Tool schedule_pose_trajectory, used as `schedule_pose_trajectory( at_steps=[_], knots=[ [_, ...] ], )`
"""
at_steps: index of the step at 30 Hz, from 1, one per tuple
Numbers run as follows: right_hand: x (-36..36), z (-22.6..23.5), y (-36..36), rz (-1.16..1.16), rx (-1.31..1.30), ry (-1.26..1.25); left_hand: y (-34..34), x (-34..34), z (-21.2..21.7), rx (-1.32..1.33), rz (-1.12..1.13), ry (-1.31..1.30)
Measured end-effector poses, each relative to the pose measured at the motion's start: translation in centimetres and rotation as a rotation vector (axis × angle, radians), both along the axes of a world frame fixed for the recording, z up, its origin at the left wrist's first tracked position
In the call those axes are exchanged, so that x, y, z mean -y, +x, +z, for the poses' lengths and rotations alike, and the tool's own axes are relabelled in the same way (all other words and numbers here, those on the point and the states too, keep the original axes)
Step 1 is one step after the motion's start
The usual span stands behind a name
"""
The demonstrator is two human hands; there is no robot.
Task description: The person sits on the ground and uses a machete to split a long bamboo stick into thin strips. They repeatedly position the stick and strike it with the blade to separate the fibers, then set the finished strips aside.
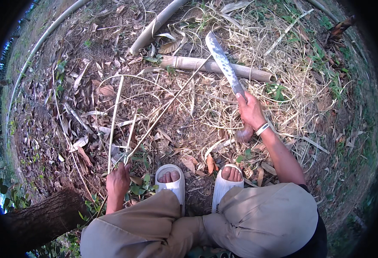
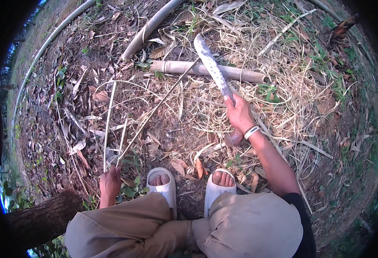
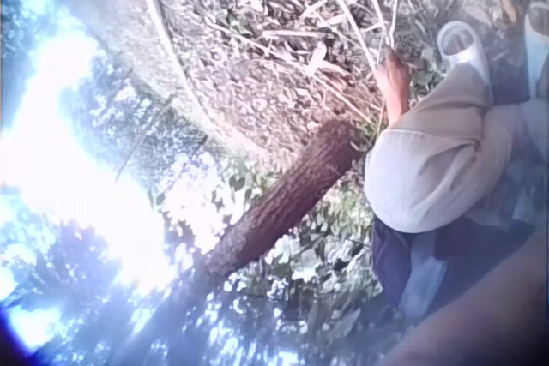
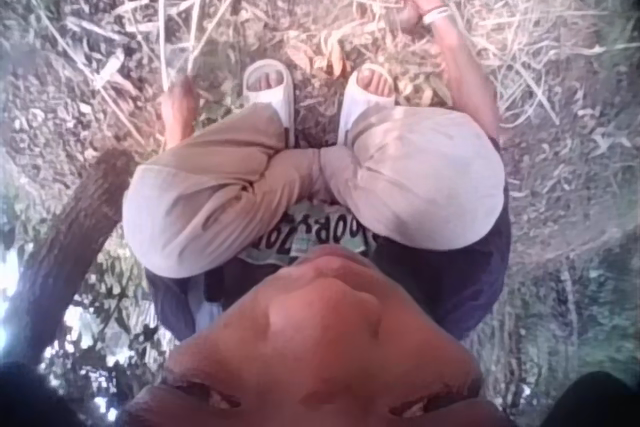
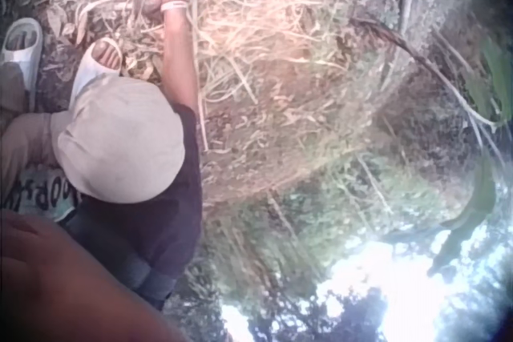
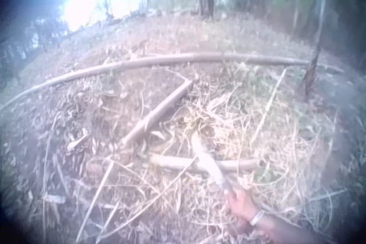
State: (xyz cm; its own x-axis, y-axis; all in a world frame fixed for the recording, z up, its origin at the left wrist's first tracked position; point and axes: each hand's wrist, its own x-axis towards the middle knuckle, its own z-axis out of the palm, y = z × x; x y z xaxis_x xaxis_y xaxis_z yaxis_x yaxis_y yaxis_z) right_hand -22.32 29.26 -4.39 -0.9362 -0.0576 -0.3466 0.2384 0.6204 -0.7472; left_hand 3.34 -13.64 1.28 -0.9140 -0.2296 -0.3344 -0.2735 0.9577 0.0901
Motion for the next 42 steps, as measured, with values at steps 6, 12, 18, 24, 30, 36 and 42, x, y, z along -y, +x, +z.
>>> schedule_pose_trajectory(
  at_steps=[6,12,18,24,30,36,42],
  knots=[
    [-0.3,2.1,0.8,0.254,-0.024,0.066,0.0,-0.4,2.2,0.029,0.008,-0.089],
    [0.3,1.7,4.7,0.391,-0.151,0.009,-1.1,-1.1,3.0,0.008,0.0,-0.097],
    [-0.3,1.0,2.9,0.206,0.029,0.004,-0.9,-1.4,1.9,-0.024,-0.067,-0.055],
    [0.0,1.6,2.3,0.14,0.163,-0.054,-0.5,-1.6,1.9,0.029,-0.065,-0.069],
    [2.1,2.7,7.2,0.386,0.109,-0.082,-2.4,-2.1,1.4,0.012,-0.103,-0.076],
    [2.8,2.0,6.9,0.151,0.214,-0.165,-3.3,-4.5,1.7,-0.014,-0.115,-0.021],
    [1.6,3.1,6.5,0.022,0.424,-0.299,-3.3,-5.2,0.0,-0.08,-0.19,0.069]
  ],
)
